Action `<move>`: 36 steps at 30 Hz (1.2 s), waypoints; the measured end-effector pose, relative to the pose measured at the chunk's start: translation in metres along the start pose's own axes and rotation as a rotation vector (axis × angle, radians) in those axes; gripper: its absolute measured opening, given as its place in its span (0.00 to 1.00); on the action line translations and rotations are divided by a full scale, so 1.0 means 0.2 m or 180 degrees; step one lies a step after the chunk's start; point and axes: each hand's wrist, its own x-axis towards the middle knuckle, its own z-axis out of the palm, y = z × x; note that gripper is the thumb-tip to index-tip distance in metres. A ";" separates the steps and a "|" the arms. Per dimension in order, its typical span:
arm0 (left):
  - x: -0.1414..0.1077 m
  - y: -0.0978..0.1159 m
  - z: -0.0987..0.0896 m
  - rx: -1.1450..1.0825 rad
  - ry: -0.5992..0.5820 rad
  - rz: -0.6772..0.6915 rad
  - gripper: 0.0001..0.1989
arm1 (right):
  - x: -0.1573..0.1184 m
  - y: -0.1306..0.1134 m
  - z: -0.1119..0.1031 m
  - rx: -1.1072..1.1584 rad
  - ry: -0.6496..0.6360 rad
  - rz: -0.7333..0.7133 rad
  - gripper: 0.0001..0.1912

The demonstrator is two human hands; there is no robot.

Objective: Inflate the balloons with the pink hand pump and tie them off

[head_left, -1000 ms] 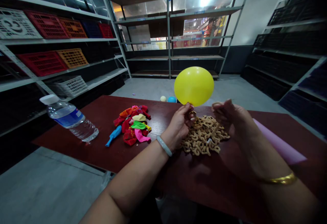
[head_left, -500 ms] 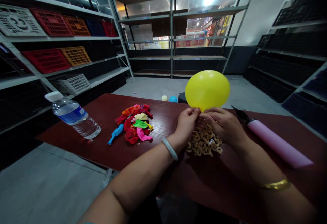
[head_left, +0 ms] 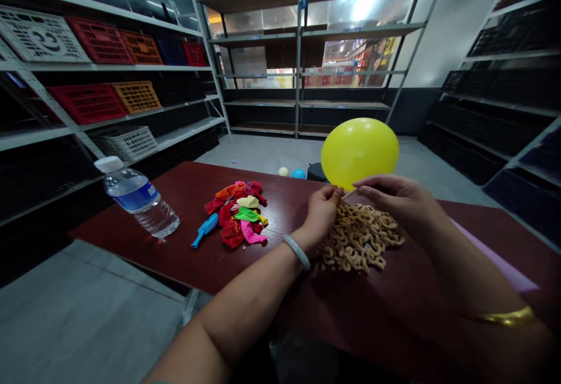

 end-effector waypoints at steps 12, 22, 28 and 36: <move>0.01 0.11 -0.02 -0.1329 -0.0048 -0.0537 0.11 | 0.21 -0.13 0.15 0.0445 -0.0190 0.0190 0.20; -0.05 0.24 0.00 -0.2321 -0.0706 -0.1500 0.10 | 0.16 0.26 0.26 0.1401 -0.0253 0.1093 0.15; -0.04 0.26 -0.02 -0.2329 -0.0753 -0.1892 0.05 | 0.13 0.22 0.24 0.1669 -0.0407 0.1173 0.15; 0.02 0.20 -0.05 -0.1478 -0.0525 -0.1195 0.10 | 0.06 0.17 0.18 0.1505 0.0214 0.1252 0.15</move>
